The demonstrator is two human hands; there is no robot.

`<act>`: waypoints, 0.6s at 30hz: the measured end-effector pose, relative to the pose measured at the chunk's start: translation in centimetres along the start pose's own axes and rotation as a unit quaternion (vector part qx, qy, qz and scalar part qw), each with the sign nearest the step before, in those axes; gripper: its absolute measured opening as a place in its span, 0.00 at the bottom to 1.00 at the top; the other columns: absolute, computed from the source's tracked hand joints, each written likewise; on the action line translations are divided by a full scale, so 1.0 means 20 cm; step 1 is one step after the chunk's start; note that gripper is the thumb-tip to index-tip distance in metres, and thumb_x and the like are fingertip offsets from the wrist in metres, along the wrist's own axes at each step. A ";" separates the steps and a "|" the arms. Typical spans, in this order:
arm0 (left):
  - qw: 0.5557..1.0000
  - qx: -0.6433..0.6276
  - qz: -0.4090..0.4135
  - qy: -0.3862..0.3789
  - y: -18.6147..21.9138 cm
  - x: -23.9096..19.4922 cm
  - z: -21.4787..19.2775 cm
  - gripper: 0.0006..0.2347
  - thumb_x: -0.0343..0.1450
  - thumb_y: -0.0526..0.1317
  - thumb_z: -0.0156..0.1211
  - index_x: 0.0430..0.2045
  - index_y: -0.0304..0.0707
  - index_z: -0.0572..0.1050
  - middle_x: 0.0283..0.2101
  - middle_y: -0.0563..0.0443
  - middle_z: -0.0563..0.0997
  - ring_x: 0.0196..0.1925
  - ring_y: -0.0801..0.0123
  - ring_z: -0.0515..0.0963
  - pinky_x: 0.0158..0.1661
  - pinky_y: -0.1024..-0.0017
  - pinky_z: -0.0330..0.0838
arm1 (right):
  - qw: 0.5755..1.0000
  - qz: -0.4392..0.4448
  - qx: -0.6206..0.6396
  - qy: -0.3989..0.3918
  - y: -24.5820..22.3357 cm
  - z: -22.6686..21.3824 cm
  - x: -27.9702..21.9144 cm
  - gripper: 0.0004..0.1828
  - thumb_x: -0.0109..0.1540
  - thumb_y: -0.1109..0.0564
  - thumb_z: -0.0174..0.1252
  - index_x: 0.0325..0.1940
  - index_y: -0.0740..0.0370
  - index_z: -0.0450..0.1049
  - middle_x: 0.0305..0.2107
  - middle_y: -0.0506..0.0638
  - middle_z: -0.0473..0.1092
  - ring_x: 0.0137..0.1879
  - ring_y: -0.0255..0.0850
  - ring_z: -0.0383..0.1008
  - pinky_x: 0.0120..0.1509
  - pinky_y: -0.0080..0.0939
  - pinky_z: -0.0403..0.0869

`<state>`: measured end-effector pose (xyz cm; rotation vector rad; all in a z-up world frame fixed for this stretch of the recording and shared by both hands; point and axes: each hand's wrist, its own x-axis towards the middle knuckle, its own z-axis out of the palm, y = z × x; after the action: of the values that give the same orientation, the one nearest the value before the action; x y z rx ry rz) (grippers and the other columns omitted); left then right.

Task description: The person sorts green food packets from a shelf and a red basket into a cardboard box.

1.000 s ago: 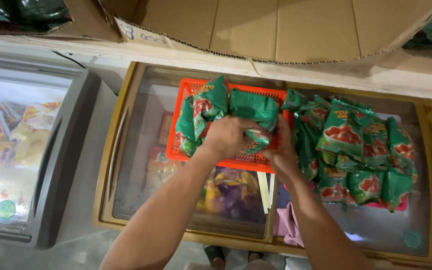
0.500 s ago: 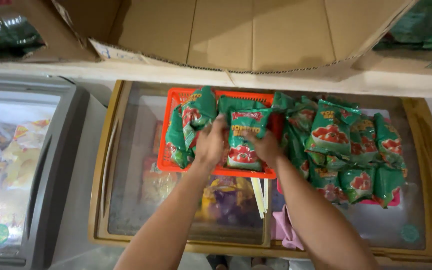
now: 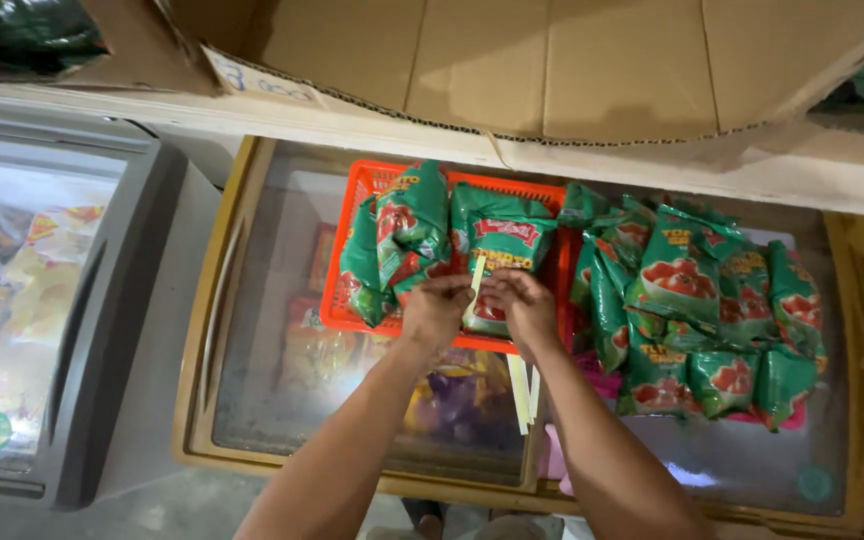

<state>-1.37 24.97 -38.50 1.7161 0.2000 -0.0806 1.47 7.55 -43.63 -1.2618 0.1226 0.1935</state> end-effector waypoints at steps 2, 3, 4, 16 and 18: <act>0.999 -0.030 -0.009 -0.010 -0.14 0.07 0.06 0.09 0.69 0.37 0.64 0.39 0.34 0.83 0.31 0.50 0.85 0.30 0.75 0.78 0.32 0.73 0.74 | 1.000 -0.012 0.005 -0.025 0.03 -0.06 0.01 0.10 0.68 0.69 0.51 0.53 0.67 0.71 0.45 0.56 0.75 0.50 0.41 0.77 0.56 0.40 0.78; 0.998 -0.059 -0.017 -0.017 -0.22 0.10 0.09 0.08 0.68 0.37 0.64 0.38 0.35 0.83 0.30 0.49 0.86 0.30 0.75 0.78 0.32 0.72 0.74 | 0.998 -0.025 0.010 -0.052 0.05 -0.09 0.01 0.11 0.68 0.71 0.50 0.53 0.67 0.71 0.46 0.55 0.74 0.51 0.40 0.77 0.58 0.40 0.78; 0.998 -0.057 -0.019 -0.020 -0.27 0.13 0.09 0.08 0.68 0.37 0.64 0.38 0.35 0.83 0.30 0.49 0.86 0.30 0.75 0.78 0.32 0.72 0.74 | 0.998 -0.025 0.011 -0.048 0.06 -0.07 0.00 0.11 0.68 0.71 0.50 0.53 0.67 0.71 0.46 0.55 0.74 0.51 0.40 0.77 0.58 0.40 0.78; 0.999 0.039 0.033 -0.002 -0.26 0.18 0.06 0.07 0.64 0.34 0.64 0.34 0.34 0.83 0.37 0.48 0.86 0.31 0.73 0.83 0.34 0.69 0.80 | 0.978 -0.080 -0.157 -0.112 0.01 0.00 -0.12 0.10 0.61 0.70 0.62 0.46 0.66 0.76 0.45 0.47 0.75 0.50 0.33 0.76 0.55 0.35 0.77; 1.000 0.008 0.000 -0.004 -0.16 0.15 0.06 0.08 0.64 0.34 0.63 0.35 0.35 0.82 0.37 0.48 0.84 0.32 0.71 0.83 0.34 0.68 0.82 | 0.978 -0.082 -0.138 -0.132 0.03 -0.01 -0.12 0.11 0.61 0.70 0.61 0.48 0.66 0.76 0.43 0.47 0.76 0.49 0.33 0.78 0.55 0.35 0.78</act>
<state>1.03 24.46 -42.34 1.7310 0.1935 -0.0901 -0.93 7.36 -43.83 -1.5016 -0.2439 0.2385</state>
